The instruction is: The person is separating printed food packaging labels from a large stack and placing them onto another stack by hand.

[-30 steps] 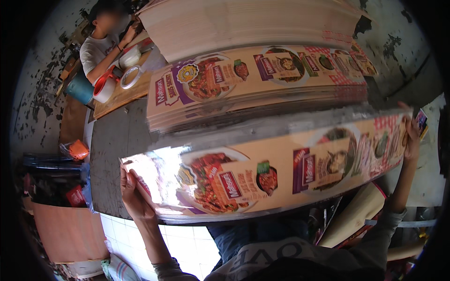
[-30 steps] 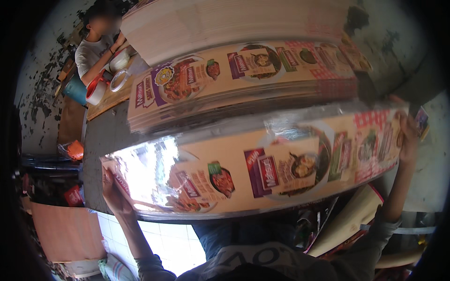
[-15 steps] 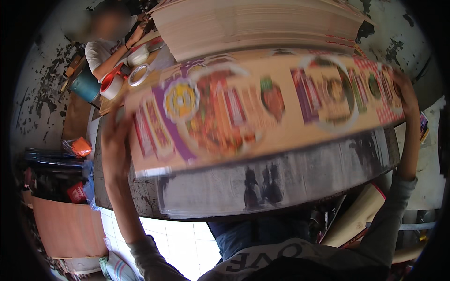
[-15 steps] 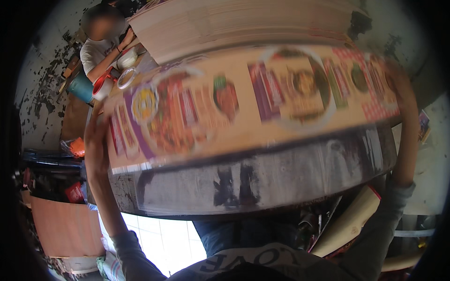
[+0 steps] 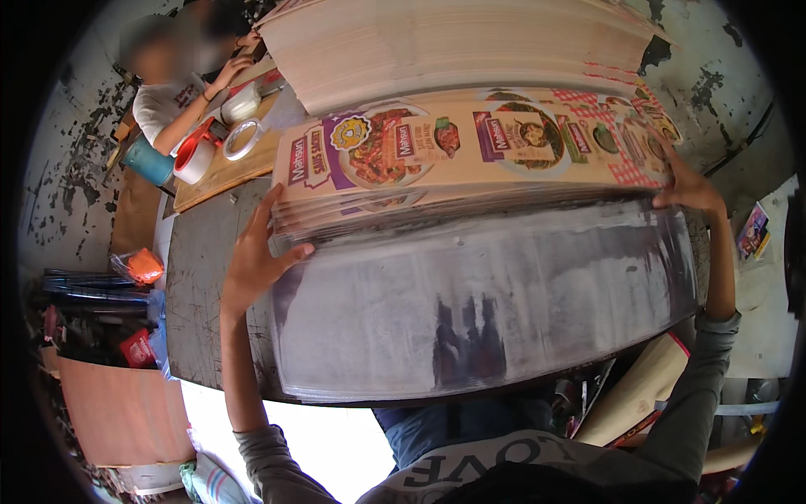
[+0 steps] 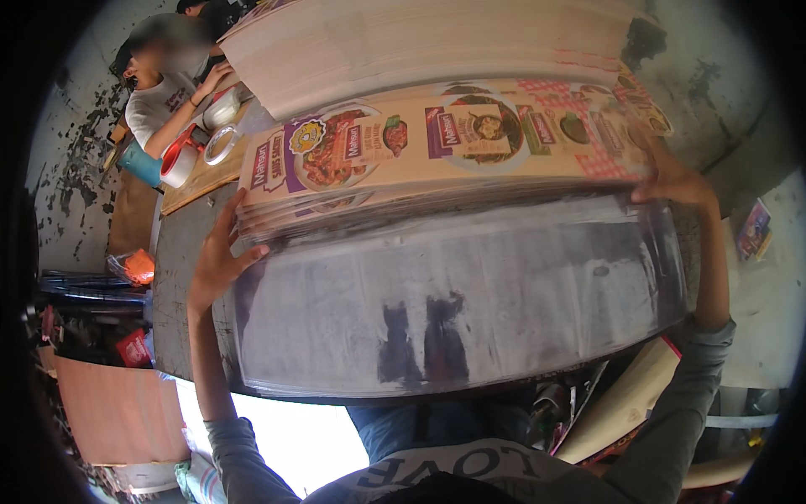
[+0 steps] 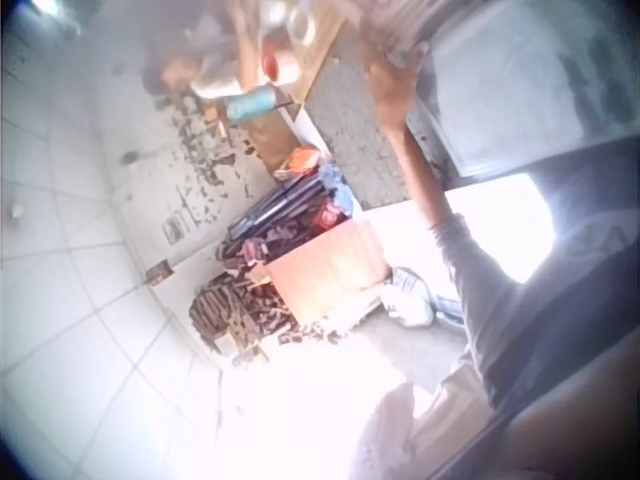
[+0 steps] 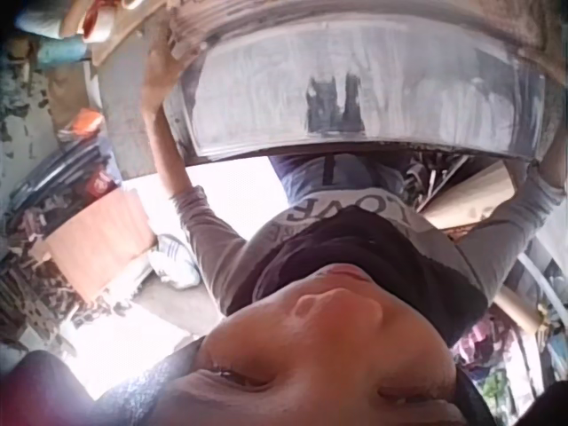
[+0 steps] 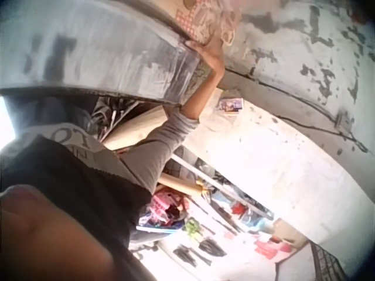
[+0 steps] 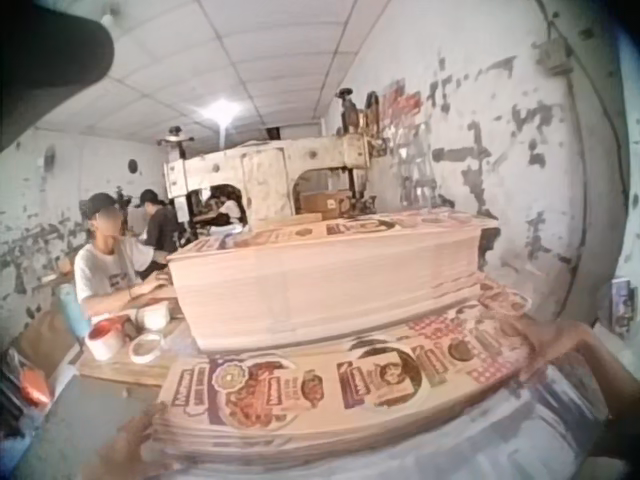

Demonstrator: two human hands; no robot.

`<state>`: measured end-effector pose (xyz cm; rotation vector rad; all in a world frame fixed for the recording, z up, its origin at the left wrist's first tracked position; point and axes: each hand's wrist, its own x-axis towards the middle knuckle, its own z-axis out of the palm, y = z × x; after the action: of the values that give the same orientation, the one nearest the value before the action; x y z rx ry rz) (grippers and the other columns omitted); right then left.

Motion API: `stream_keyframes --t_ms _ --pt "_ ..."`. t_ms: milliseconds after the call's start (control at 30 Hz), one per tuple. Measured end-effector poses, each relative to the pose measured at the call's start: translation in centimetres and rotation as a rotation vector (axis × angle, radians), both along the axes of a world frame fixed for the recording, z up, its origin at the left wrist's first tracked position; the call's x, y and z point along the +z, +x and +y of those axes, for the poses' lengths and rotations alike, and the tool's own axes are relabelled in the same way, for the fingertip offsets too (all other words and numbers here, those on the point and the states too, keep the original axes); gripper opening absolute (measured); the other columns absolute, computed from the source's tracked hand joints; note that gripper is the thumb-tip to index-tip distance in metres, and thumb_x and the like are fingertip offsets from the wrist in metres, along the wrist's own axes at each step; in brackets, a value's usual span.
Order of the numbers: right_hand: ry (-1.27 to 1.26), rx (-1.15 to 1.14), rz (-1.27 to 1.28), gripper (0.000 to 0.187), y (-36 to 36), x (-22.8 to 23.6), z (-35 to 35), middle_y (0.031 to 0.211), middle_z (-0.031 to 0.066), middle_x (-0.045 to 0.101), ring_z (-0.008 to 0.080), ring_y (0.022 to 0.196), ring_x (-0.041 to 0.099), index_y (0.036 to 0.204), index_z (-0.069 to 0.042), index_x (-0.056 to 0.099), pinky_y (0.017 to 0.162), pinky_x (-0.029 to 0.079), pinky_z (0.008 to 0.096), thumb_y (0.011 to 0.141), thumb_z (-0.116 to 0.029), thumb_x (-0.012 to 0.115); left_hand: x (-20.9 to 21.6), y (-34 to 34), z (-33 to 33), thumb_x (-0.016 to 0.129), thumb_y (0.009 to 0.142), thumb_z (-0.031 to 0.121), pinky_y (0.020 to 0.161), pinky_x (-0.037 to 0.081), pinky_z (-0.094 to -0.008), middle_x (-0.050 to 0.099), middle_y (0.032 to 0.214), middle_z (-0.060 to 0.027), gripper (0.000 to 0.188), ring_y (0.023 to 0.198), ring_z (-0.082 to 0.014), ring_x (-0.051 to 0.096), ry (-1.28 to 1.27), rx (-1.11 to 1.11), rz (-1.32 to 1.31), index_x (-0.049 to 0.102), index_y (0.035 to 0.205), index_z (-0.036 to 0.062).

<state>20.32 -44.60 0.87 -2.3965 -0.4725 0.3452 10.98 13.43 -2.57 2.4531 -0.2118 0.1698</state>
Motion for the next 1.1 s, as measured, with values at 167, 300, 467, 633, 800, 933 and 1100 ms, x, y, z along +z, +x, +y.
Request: stream_keyframes --t_ms 167,300,467,633,800,933,1100 --pt "-0.118 -0.079 -0.232 0.073 2.0 -0.7 -1.2 0.136 0.0131 0.035 0.0245 0.126 0.032 0.136 -0.008 0.028 0.098 0.032 0.0352 0.074 -0.023 0.066 -0.9 0.1 0.7 0.065 0.076 0.011 0.093 0.04 -0.0405 0.046 0.128 -0.0177 0.059 0.116 -0.0301 0.046 0.064 0.115 -0.112 0.04 0.129 0.0056" --pt "-0.42 -0.084 -0.338 0.068 -1.0 1.5 1.9 0.134 0.0157 0.036 0.0283 0.126 0.033 0.135 -0.006 0.03 0.102 0.028 0.0364 0.078 -0.023 0.063 0.3 -1.8 -2.3 0.062 0.08 0.014 0.09 0.042 -0.04 0.05 0.122 -0.0164 0.047 0.112 -0.0329 0.05 0.317 0.179 -0.406 0.047 0.123 0.0037" --pt "-0.344 -0.012 -0.724 0.054 -1.2 1.8 5.1 0.13 0.0171 0.04 0.0331 0.119 0.04 0.125 -0.002 0.041 0.097 0.033 0.0361 0.079 -0.023 0.06 2.6 -5.0 -7.3 0.059 0.08 0.036 0.091 0.04 -0.0414 0.05 0.12 -0.0161 0.055 0.109 -0.0321 0.049 0.469 -0.293 -0.18 0.047 0.122 0.0038" --pt "-0.363 0.053 -1.247 0.04 3.9 5.7 12.4 0.12 0.0148 0.049 0.0267 0.108 0.05 0.115 0.001 0.051 0.088 0.041 0.0344 0.083 -0.022 0.057 1.3 -5.2 -8.8 0.056 0.081 0.039 0.093 0.036 -0.0441 0.047 0.122 -0.0168 0.058 0.11 -0.0328 0.047 0.515 -0.251 -0.176 0.044 0.124 0.0019" --pt "-0.526 0.161 -1.271 0.057 8.2 9.8 18.1 0.125 0.0266 0.04 0.0377 0.111 0.044 0.126 0.003 0.035 0.091 0.04 0.0419 0.085 -0.031 0.054 1.0 -5.6 -8.5 0.063 0.076 0.032 0.091 0.035 -0.0428 0.048 0.119 -0.017 0.056 0.104 -0.0339 0.048 0.49 -0.216 -0.278 0.048 0.12 0.0012" --pt "-0.436 0.052 -1.071 0.044 11.4 8.6 20.1 0.094 0.0258 0.058 0.0378 0.087 0.057 0.12 0.004 0.041 0.084 0.043 0.0426 0.087 -0.024 0.05 0.7 -5.6 -8.2 0.066 0.072 0.032 0.084 0.036 -0.0398 0.051 0.106 -0.0124 0.057 0.093 -0.0297 0.049 0.45 -0.208 -0.301 0.051 0.118 0.0029" --pt "-0.455 -0.016 -1.322 0.024 12.7 7.6 20.7 0.063 0.0187 0.06 0.0332 0.06 0.061 0.1 0.003 0.053 0.075 0.046 0.0397 0.086 -0.016 0.048 1.1 -5.7 -8.3 0.066 0.072 0.031 0.081 0.034 -0.0391 0.05 0.092 -0.009 0.056 0.089 -0.0245 0.049 0.509 -0.195 -0.243 0.051 0.118 0.0037"
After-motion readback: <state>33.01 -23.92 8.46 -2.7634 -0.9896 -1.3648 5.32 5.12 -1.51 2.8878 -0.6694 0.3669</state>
